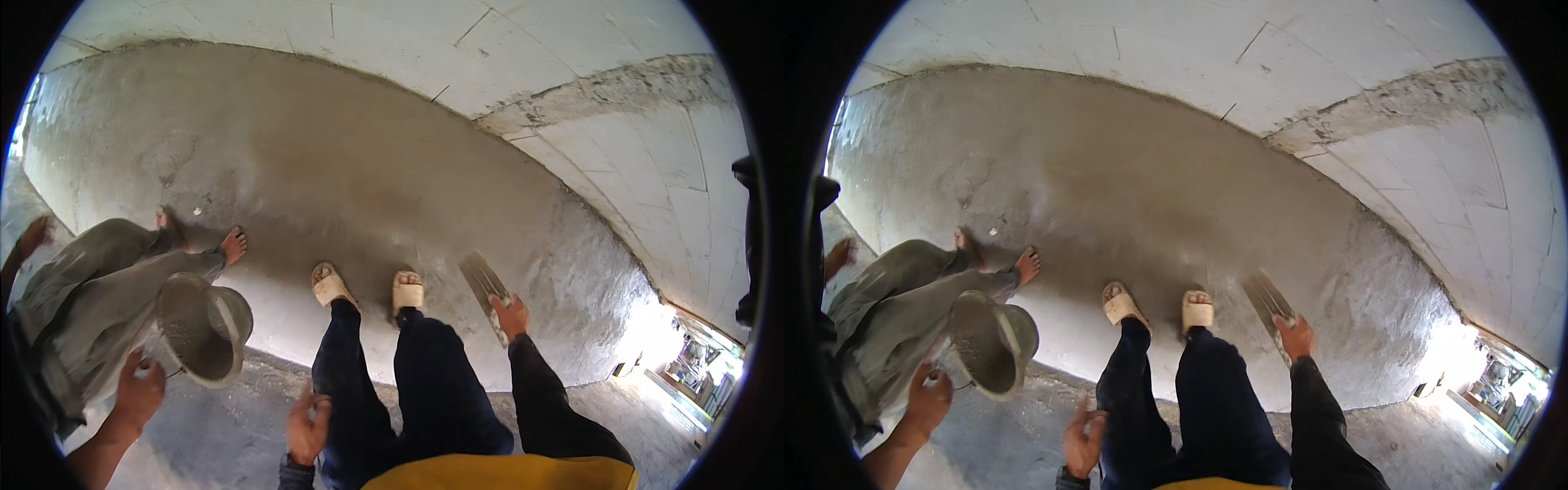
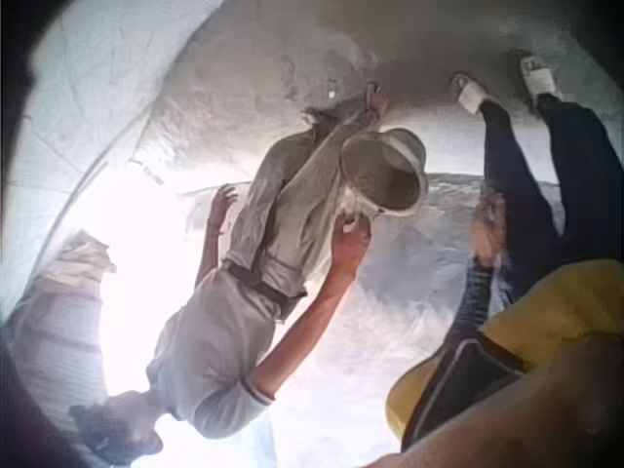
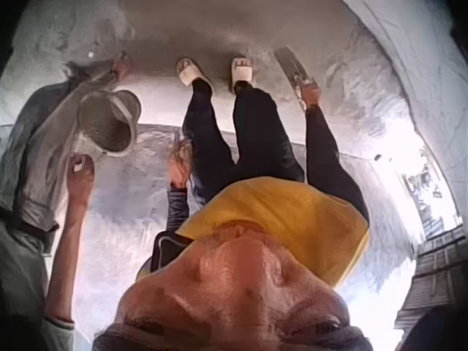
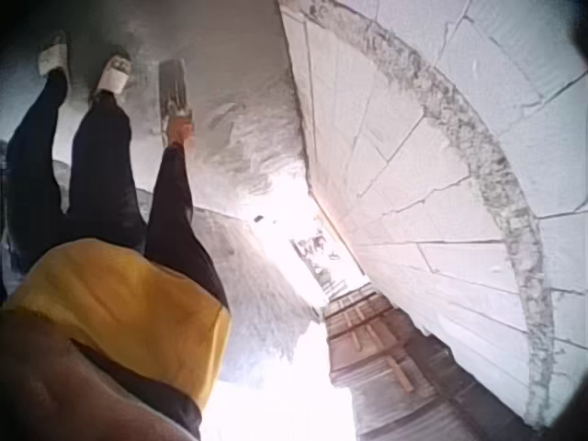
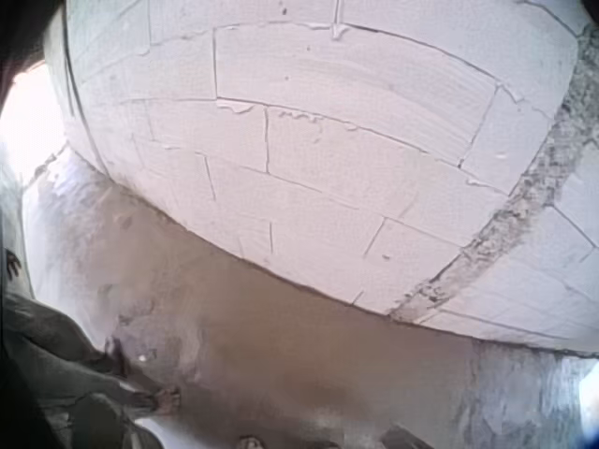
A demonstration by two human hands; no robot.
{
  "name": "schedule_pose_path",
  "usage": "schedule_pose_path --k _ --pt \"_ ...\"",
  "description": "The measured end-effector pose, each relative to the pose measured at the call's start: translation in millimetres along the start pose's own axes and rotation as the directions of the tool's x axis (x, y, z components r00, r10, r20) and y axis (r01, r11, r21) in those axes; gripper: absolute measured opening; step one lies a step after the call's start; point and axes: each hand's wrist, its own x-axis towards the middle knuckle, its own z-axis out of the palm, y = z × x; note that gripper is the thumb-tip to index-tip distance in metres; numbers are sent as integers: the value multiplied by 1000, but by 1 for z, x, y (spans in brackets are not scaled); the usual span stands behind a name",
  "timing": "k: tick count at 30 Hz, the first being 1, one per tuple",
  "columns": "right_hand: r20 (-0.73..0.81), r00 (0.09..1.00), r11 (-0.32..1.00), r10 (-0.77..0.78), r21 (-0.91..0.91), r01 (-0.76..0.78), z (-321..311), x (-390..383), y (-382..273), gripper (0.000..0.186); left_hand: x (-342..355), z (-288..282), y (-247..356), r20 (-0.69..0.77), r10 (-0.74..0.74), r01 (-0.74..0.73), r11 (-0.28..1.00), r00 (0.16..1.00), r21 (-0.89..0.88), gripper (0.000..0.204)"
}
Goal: The person smooths a wet concrete floor using a trowel, repeatedly scooping cement from a bucket and spreading it to level the surface. The person walks along the floor while working and occasionally pauses to refill the trowel.
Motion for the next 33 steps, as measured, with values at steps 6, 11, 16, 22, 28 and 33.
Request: schedule_pose_path --k 6,11,16,22,28,33 --pt "-110 946 953 -304 -19 304 70 228 -140 79 144 -9 -22 -219 410 -240 807 885 540 78" --pt "-203 888 910 -412 -147 388 122 417 -235 89 236 -33 -24 -349 248 -132 937 904 324 79" --pt "-361 774 853 -521 -243 461 149 521 -297 92 273 -18 -17 -522 202 -76 965 829 252 72" --pt "-294 732 787 -614 -289 544 168 542 -370 96 290 4 -23 -690 268 -184 963 673 194 71" --pt "18 726 713 -688 -175 679 200 505 -411 95 289 1 -22 -718 88 -95 995 690 30 70" --pt "168 600 583 -782 -141 800 233 441 -393 77 295 -8 -12 -649 142 -56 987 748 151 69"
